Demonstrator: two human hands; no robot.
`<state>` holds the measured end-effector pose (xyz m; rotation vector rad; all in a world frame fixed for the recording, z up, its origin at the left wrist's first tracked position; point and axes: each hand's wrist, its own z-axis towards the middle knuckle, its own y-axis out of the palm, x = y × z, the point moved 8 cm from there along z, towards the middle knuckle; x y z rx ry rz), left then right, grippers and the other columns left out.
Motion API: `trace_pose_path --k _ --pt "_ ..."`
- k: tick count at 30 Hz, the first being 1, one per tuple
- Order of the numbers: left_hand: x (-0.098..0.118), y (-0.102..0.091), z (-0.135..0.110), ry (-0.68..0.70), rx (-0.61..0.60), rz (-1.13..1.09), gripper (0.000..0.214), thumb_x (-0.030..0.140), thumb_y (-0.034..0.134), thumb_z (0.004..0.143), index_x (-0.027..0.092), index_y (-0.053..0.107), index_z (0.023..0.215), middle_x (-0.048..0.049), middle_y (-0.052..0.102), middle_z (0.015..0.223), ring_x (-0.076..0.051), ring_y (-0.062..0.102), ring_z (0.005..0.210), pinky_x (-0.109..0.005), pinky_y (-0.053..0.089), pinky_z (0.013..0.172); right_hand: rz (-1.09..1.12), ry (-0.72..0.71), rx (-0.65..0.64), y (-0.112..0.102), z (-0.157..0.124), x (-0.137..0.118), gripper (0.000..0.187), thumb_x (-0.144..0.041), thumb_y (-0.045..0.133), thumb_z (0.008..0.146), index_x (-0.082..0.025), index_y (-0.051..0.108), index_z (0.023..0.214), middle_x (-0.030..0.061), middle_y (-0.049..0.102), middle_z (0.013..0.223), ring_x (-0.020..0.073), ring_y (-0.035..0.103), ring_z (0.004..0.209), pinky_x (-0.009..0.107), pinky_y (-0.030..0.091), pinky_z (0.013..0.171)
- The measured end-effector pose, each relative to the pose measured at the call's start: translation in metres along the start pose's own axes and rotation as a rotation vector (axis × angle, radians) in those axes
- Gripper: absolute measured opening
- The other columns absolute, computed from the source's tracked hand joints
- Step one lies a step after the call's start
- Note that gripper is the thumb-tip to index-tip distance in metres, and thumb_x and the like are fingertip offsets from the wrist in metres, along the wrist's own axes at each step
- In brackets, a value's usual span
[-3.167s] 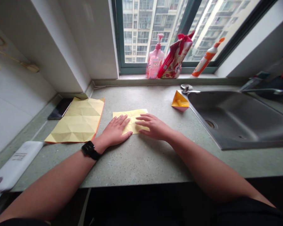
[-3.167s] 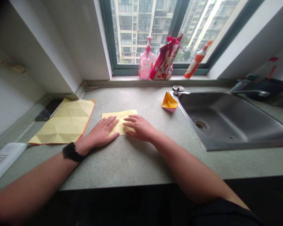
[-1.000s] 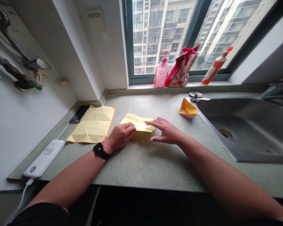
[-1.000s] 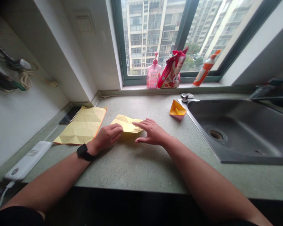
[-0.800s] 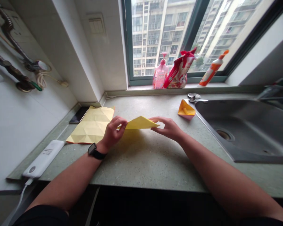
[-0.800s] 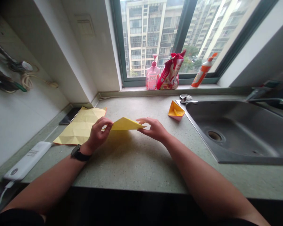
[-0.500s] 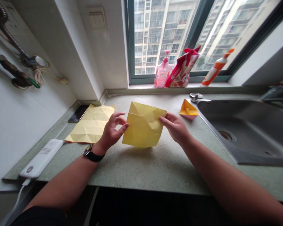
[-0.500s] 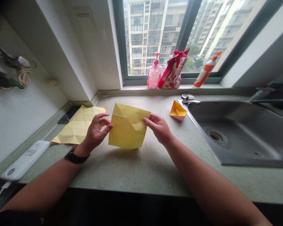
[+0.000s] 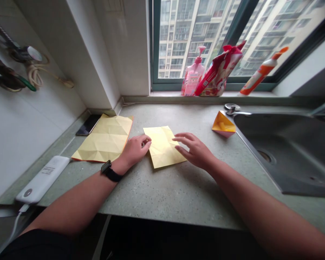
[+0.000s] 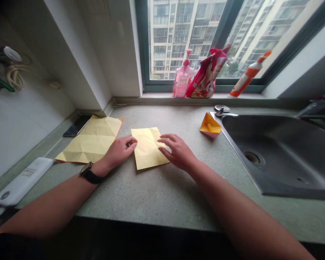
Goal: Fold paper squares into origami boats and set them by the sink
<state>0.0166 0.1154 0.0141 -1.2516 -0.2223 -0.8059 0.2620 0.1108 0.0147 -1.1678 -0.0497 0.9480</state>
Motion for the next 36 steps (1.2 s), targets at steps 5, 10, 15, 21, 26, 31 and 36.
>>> trace_pose_path --k 5,10,15,21,26,31,36 --pt "0.019 -0.004 -0.012 0.189 -0.055 0.143 0.033 0.024 0.066 0.100 0.024 0.075 0.132 -0.0116 0.067 0.134 -0.031 0.066 0.128 -0.052 0.055 0.116 -0.106 -0.094 -0.262 0.032 -0.006 -0.008 0.036 -0.041 0.066 0.108 -0.031 0.072 0.142 0.0104 0.071 0.152 0.0342 0.061 0.146 0.064 0.048 0.123" --pt "0.036 0.005 -0.028 0.393 -0.324 -0.010 0.063 0.012 0.066 0.094 0.031 0.062 0.154 -0.0100 0.060 0.159 -0.030 0.056 0.149 -0.051 0.048 0.128 -0.068 -0.120 -0.296 0.034 -0.004 -0.005 0.031 -0.039 0.061 0.112 -0.031 0.076 0.137 0.0087 0.073 0.149 0.0306 0.065 0.141 0.057 0.053 0.119" --pt "0.039 0.012 -0.029 0.430 -0.421 -0.024 0.067 0.040 0.088 0.091 0.026 0.063 0.153 -0.0142 0.063 0.157 -0.034 0.060 0.146 -0.053 0.048 0.126 -0.064 -0.120 -0.291 0.031 -0.004 -0.006 0.028 -0.040 0.060 0.113 -0.030 0.078 0.132 0.0070 0.075 0.146 0.0287 0.068 0.137 0.054 0.056 0.116" --pt "0.045 0.012 -0.028 0.462 -0.395 0.024 0.045 0.029 0.076 0.099 0.025 0.070 0.143 -0.0119 0.073 0.143 -0.031 0.070 0.129 -0.047 0.055 0.114 -0.069 -0.117 -0.285 0.027 -0.005 -0.009 0.037 -0.045 0.066 0.108 -0.029 0.074 0.141 0.0106 0.075 0.146 0.0323 0.068 0.136 0.057 0.054 0.117" --pt "0.050 0.013 -0.030 0.480 -0.354 0.063 0.044 0.030 0.077 0.097 0.023 0.069 0.140 -0.0126 0.072 0.144 -0.031 0.071 0.127 -0.045 0.057 0.109 -0.063 -0.183 -0.299 0.027 -0.008 -0.017 0.057 -0.050 0.080 0.098 -0.030 0.068 0.149 0.0119 0.072 0.149 0.0346 0.065 0.138 0.061 0.048 0.122" --pt "0.056 0.025 -0.030 0.465 -0.295 0.156 0.035 0.038 0.079 0.096 0.020 0.069 0.124 -0.0136 0.072 0.138 -0.031 0.070 0.122 -0.043 0.059 0.103 -0.041 -0.228 -0.244 0.028 -0.010 -0.020 0.061 -0.046 0.086 0.093 -0.032 0.068 0.150 0.0109 0.073 0.146 0.0339 0.067 0.135 0.061 0.050 0.120" --pt "0.064 0.032 -0.032 0.506 -0.263 0.226 0.009 0.029 0.067 0.103 0.020 0.068 0.104 -0.0087 0.074 0.126 -0.024 0.073 0.103 -0.035 0.058 0.086 -0.031 -0.226 -0.219 0.027 -0.009 -0.019 0.058 -0.041 0.087 0.093 -0.031 0.069 0.147 0.0114 0.075 0.142 0.0331 0.070 0.130 0.056 0.058 0.111"
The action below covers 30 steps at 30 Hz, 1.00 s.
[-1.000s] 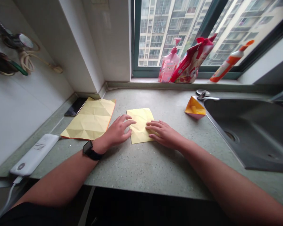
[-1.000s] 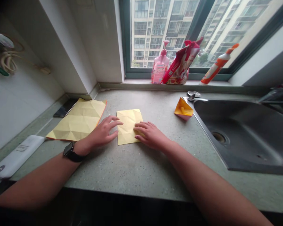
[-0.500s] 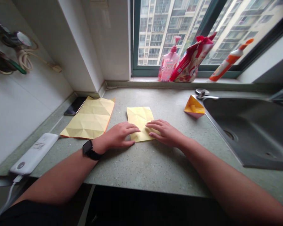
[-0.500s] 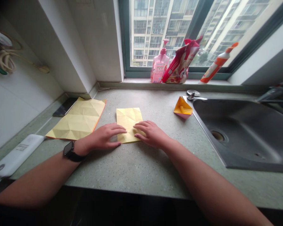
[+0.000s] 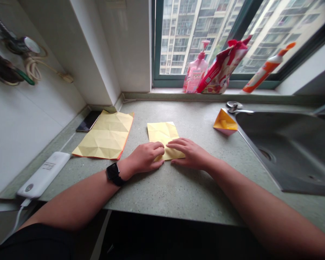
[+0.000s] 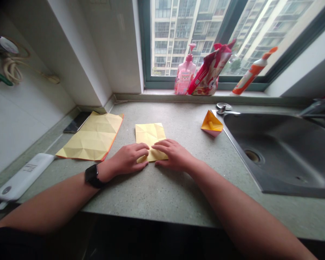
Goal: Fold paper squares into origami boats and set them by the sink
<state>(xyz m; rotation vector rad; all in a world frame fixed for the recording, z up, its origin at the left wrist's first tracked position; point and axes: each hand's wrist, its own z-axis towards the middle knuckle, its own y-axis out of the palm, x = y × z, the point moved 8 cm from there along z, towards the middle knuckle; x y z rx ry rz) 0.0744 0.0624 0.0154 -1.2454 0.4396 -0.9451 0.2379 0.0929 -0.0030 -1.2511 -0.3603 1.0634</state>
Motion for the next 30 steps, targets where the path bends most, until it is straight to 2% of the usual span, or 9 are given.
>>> trace_pose_path --k 6,11,14,16,18,23,27,30 --pt "0.000 -0.004 -0.001 0.009 0.047 0.041 0.012 0.022 0.058 0.106 0.020 0.066 0.097 -0.0048 0.077 0.113 -0.018 0.073 0.085 -0.029 0.050 0.069 -0.013 0.000 0.000 0.001 0.002 0.000 0.055 -0.032 0.088 0.090 -0.028 0.072 0.142 0.0112 0.077 0.138 0.0324 0.071 0.128 0.052 0.060 0.108" --pt "-0.005 -0.010 -0.003 -0.036 0.109 0.011 0.017 0.025 0.053 0.112 0.020 0.067 0.104 -0.0059 0.077 0.114 -0.018 0.074 0.090 -0.029 0.053 0.076 -0.070 0.050 0.043 -0.003 0.002 0.006 0.038 -0.022 0.078 0.095 -0.028 0.077 0.132 0.0086 0.081 0.132 0.0298 0.075 0.121 0.049 0.062 0.104" --pt "-0.008 -0.011 -0.004 -0.041 0.114 -0.006 0.016 0.034 0.061 0.110 0.019 0.067 0.112 -0.0073 0.077 0.117 -0.022 0.074 0.097 -0.032 0.055 0.080 -0.086 0.084 0.055 -0.004 0.003 0.008 0.028 -0.023 0.072 0.100 -0.027 0.080 0.127 0.0087 0.082 0.128 0.0291 0.077 0.117 0.049 0.062 0.103" --pt "-0.010 -0.009 -0.003 -0.037 0.094 0.004 0.027 0.042 0.072 0.105 0.019 0.067 0.119 -0.0085 0.076 0.120 -0.025 0.074 0.101 -0.034 0.056 0.081 -0.082 0.109 0.053 -0.004 0.003 0.009 0.025 -0.027 0.070 0.103 -0.025 0.080 0.126 0.0099 0.082 0.127 0.0293 0.077 0.117 0.049 0.063 0.102" --pt "-0.010 -0.006 -0.003 -0.027 0.066 0.022 0.031 0.043 0.076 0.102 0.020 0.067 0.121 -0.0090 0.075 0.125 -0.026 0.073 0.103 -0.034 0.056 0.080 -0.076 0.136 0.046 -0.004 0.004 0.010 0.025 -0.032 0.069 0.105 -0.025 0.080 0.126 0.0105 0.082 0.128 0.0292 0.077 0.118 0.049 0.063 0.102" --pt "-0.007 -0.005 -0.002 -0.003 0.060 0.064 0.010 0.028 0.065 0.106 0.020 0.069 0.110 -0.0076 0.075 0.127 -0.021 0.073 0.096 -0.031 0.053 0.075 -0.058 0.152 0.013 -0.004 0.004 0.010 0.028 -0.040 0.071 0.105 -0.026 0.080 0.128 0.0108 0.082 0.129 0.0299 0.077 0.119 0.050 0.062 0.103" --pt "-0.008 -0.006 -0.002 -0.004 0.082 0.067 0.014 0.022 0.057 0.109 0.019 0.068 0.101 -0.0061 0.076 0.117 -0.018 0.073 0.087 -0.029 0.052 0.070 -0.057 0.111 -0.002 -0.005 0.005 0.006 0.038 -0.043 0.083 0.096 -0.026 0.079 0.130 0.0104 0.082 0.129 0.0309 0.075 0.120 0.049 0.062 0.103" --pt "-0.009 -0.011 -0.002 -0.006 0.131 0.023 0.015 0.021 0.055 0.111 0.019 0.068 0.104 -0.0069 0.076 0.114 -0.018 0.074 0.090 -0.029 0.055 0.074 -0.075 0.084 0.005 -0.004 0.006 0.003 0.045 -0.036 0.088 0.091 -0.028 0.078 0.134 0.0093 0.081 0.132 0.0306 0.075 0.122 0.049 0.061 0.105"
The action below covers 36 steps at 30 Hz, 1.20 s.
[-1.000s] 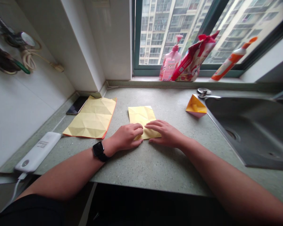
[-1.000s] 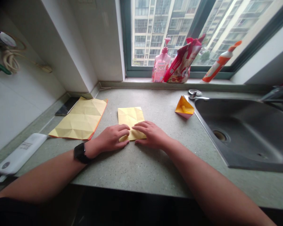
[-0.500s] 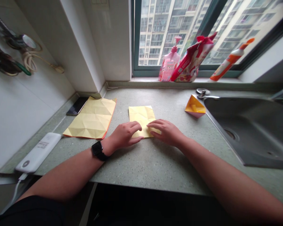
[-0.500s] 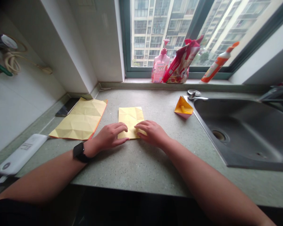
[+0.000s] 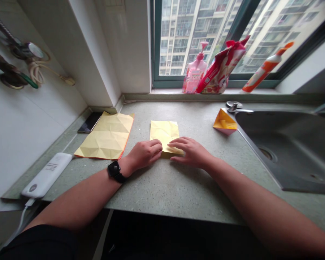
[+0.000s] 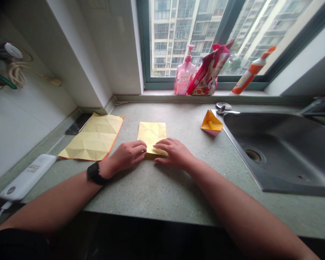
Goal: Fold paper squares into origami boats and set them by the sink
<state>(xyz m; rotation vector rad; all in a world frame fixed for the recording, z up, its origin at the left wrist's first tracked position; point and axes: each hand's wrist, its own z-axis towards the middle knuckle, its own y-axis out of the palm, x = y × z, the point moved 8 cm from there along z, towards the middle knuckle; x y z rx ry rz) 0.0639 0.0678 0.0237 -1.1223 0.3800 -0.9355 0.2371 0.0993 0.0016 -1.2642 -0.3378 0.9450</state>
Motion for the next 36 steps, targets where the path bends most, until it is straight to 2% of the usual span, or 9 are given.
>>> trace_pose_path --k 4,6,9,10,12,15,19,28,36 --pt "0.000 -0.015 0.000 0.005 0.109 -0.140 0.012 0.023 0.056 0.112 0.020 0.068 0.109 -0.0078 0.077 0.115 -0.019 0.076 0.098 -0.031 0.060 0.083 0.004 0.004 0.046 -0.003 -0.001 0.003 0.041 -0.019 0.079 0.093 -0.032 0.079 0.132 0.0048 0.082 0.131 0.0268 0.076 0.118 0.046 0.062 0.104" --pt "-0.002 -0.023 -0.002 0.014 0.151 -0.208 0.014 0.032 0.063 0.110 0.021 0.067 0.120 -0.0092 0.077 0.119 -0.022 0.076 0.107 -0.036 0.063 0.091 0.026 0.004 0.079 -0.008 -0.002 0.005 0.034 -0.016 0.074 0.096 -0.033 0.082 0.125 0.0027 0.084 0.125 0.0243 0.078 0.113 0.043 0.062 0.101" --pt "-0.011 -0.030 -0.006 0.007 0.166 -0.218 0.058 0.050 0.081 0.098 0.020 0.059 0.142 -0.0155 0.073 0.135 -0.032 0.071 0.126 -0.049 0.061 0.108 0.069 0.002 0.144 -0.019 -0.005 0.006 0.027 -0.020 0.068 0.102 -0.033 0.084 0.119 0.0028 0.085 0.117 0.0224 0.079 0.106 0.040 0.064 0.095" --pt "-0.015 -0.029 -0.008 -0.006 0.143 -0.204 0.062 0.051 0.083 0.097 0.020 0.058 0.145 -0.0167 0.072 0.138 -0.033 0.070 0.129 -0.052 0.060 0.110 0.089 -0.007 0.159 -0.022 -0.006 0.005 0.026 -0.021 0.067 0.103 -0.032 0.085 0.119 0.0033 0.086 0.117 0.0221 0.080 0.105 0.039 0.064 0.094" --pt "-0.022 -0.025 -0.010 -0.044 0.077 -0.176 0.050 0.044 0.080 0.100 0.020 0.062 0.140 -0.0162 0.073 0.138 -0.033 0.070 0.129 -0.052 0.060 0.111 0.133 -0.033 0.172 -0.027 -0.007 0.002 0.024 -0.025 0.065 0.105 -0.031 0.085 0.117 0.0039 0.086 0.115 0.0214 0.080 0.103 0.039 0.064 0.093" --pt "-0.029 -0.017 -0.011 -0.086 0.003 -0.161 0.025 0.021 0.071 0.101 0.020 0.071 0.125 -0.0127 0.076 0.132 -0.030 0.072 0.124 -0.050 0.061 0.109 0.192 -0.071 0.140 -0.029 -0.007 -0.002 0.024 -0.027 0.066 0.105 -0.032 0.086 0.118 0.0042 0.085 0.114 0.0209 0.080 0.101 0.038 0.065 0.092" --pt "-0.030 -0.009 -0.011 -0.069 -0.036 -0.228 0.033 0.000 0.060 0.091 0.022 0.074 0.110 -0.0081 0.079 0.129 -0.025 0.074 0.120 -0.045 0.061 0.107 0.224 -0.101 0.057 -0.019 -0.006 0.000 0.043 -0.023 0.076 0.095 -0.035 0.079 0.136 0.0045 0.082 0.131 0.0251 0.076 0.120 0.045 0.062 0.106" --pt "-0.034 -0.002 -0.014 -0.080 -0.036 -0.329 0.032 0.000 0.061 0.091 0.021 0.075 0.110 -0.0071 0.081 0.125 -0.024 0.076 0.117 -0.045 0.060 0.108 0.201 -0.113 -0.023 0.001 -0.007 0.011 0.056 -0.008 0.070 0.092 -0.037 0.078 0.139 0.0011 0.081 0.137 0.0255 0.072 0.130 0.050 0.056 0.113" --pt "-0.041 -0.001 -0.013 -0.151 -0.075 -0.251 0.031 0.004 0.061 0.091 0.020 0.076 0.114 -0.0084 0.082 0.112 -0.025 0.077 0.107 -0.042 0.062 0.097 0.230 -0.086 -0.055 -0.002 -0.003 0.012 0.045 -0.011 0.072 0.093 -0.035 0.083 0.130 0.0022 0.084 0.129 0.0253 0.077 0.122 0.047 0.059 0.109"
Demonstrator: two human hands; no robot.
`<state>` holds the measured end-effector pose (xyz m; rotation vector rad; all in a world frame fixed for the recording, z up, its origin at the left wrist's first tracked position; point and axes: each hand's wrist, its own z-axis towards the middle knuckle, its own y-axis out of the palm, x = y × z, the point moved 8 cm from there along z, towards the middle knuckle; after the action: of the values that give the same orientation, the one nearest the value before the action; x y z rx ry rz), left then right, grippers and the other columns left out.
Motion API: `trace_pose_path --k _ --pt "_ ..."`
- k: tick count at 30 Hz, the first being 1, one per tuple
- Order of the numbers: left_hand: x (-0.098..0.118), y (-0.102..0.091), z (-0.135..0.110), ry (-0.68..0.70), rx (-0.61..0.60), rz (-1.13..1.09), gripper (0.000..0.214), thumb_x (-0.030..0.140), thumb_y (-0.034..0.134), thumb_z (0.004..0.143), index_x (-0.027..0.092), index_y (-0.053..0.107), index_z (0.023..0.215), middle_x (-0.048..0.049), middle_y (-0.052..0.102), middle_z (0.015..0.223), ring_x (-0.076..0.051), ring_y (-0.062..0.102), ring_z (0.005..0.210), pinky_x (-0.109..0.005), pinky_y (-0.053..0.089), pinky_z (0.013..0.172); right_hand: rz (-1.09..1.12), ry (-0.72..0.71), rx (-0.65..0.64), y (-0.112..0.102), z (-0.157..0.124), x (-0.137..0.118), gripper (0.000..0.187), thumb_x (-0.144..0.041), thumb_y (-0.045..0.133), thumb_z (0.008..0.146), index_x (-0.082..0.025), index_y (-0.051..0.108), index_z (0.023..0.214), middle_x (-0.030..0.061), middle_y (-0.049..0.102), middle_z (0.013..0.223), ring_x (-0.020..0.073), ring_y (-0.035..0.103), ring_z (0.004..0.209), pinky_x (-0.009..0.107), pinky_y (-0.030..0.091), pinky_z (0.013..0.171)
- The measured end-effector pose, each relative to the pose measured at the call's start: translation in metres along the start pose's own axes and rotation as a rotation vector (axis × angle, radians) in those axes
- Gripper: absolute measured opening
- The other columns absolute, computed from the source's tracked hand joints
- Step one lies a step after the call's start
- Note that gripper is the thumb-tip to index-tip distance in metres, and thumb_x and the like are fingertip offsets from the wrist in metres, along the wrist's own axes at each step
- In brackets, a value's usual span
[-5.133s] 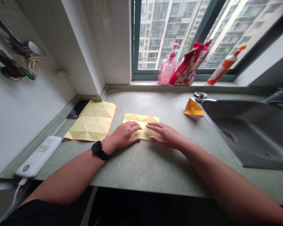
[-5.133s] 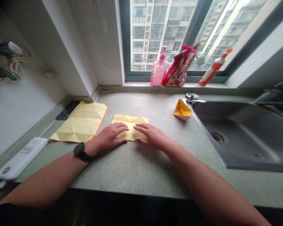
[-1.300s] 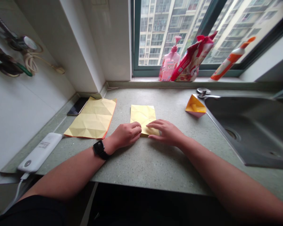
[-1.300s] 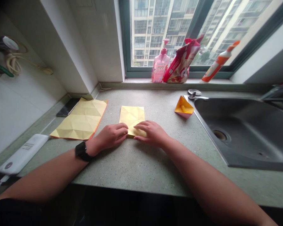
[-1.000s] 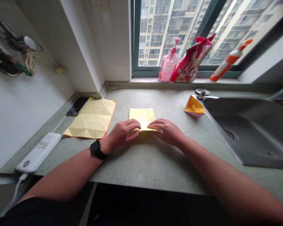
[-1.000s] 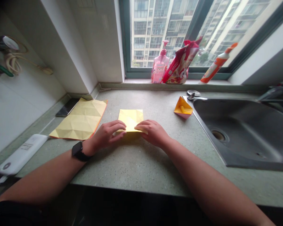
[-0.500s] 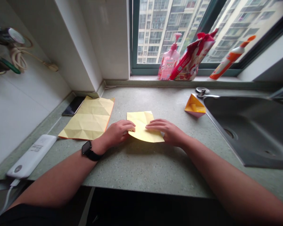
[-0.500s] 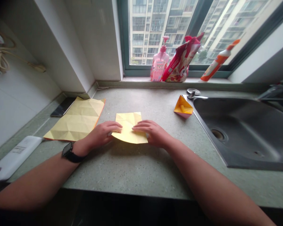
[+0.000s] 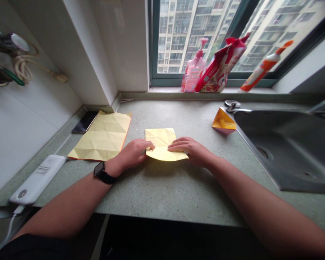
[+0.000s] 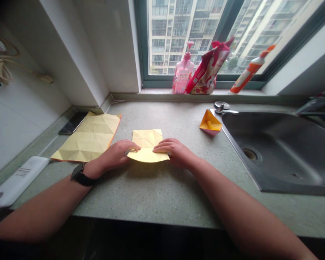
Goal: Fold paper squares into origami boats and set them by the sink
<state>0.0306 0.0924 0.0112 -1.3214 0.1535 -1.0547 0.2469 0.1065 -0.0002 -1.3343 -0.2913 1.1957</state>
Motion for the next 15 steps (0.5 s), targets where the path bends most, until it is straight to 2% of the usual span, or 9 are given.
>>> trace_pose_path --k 3,7,12,15 --pt "-0.003 -0.003 0.001 -0.026 0.002 0.040 0.029 0.003 0.063 0.088 0.020 0.076 0.108 -0.0079 0.082 0.107 -0.026 0.076 0.104 -0.041 0.060 0.095 0.005 -0.015 0.004 -0.003 0.000 0.000 0.047 -0.009 0.071 0.090 -0.033 0.084 0.129 0.0034 0.085 0.126 0.0255 0.078 0.119 0.046 0.061 0.106" --pt "-0.004 -0.006 0.000 -0.060 -0.003 0.065 0.017 0.010 0.065 0.093 0.021 0.076 0.099 -0.0063 0.080 0.100 -0.024 0.076 0.096 -0.039 0.059 0.092 0.004 -0.026 -0.002 -0.007 -0.001 -0.001 0.055 -0.003 0.069 0.083 -0.034 0.085 0.125 0.0007 0.086 0.122 0.0240 0.080 0.113 0.044 0.062 0.104" --pt "-0.004 -0.009 -0.002 -0.091 0.019 0.049 0.017 0.020 0.063 0.102 0.020 0.078 0.109 -0.0091 0.083 0.107 -0.025 0.077 0.099 -0.040 0.060 0.091 -0.010 -0.013 0.013 -0.013 -0.003 -0.001 0.027 -0.016 0.067 0.098 -0.032 0.086 0.109 0.0014 0.087 0.107 0.0217 0.082 0.098 0.044 0.063 0.102" --pt "-0.004 -0.009 -0.002 -0.099 0.020 0.016 0.017 0.023 0.062 0.105 0.019 0.078 0.110 -0.0095 0.083 0.108 -0.024 0.077 0.098 -0.038 0.060 0.087 -0.003 0.001 0.023 -0.015 -0.005 0.002 0.023 -0.023 0.065 0.103 -0.030 0.085 0.108 0.0031 0.087 0.105 0.0213 0.082 0.095 0.041 0.064 0.097"
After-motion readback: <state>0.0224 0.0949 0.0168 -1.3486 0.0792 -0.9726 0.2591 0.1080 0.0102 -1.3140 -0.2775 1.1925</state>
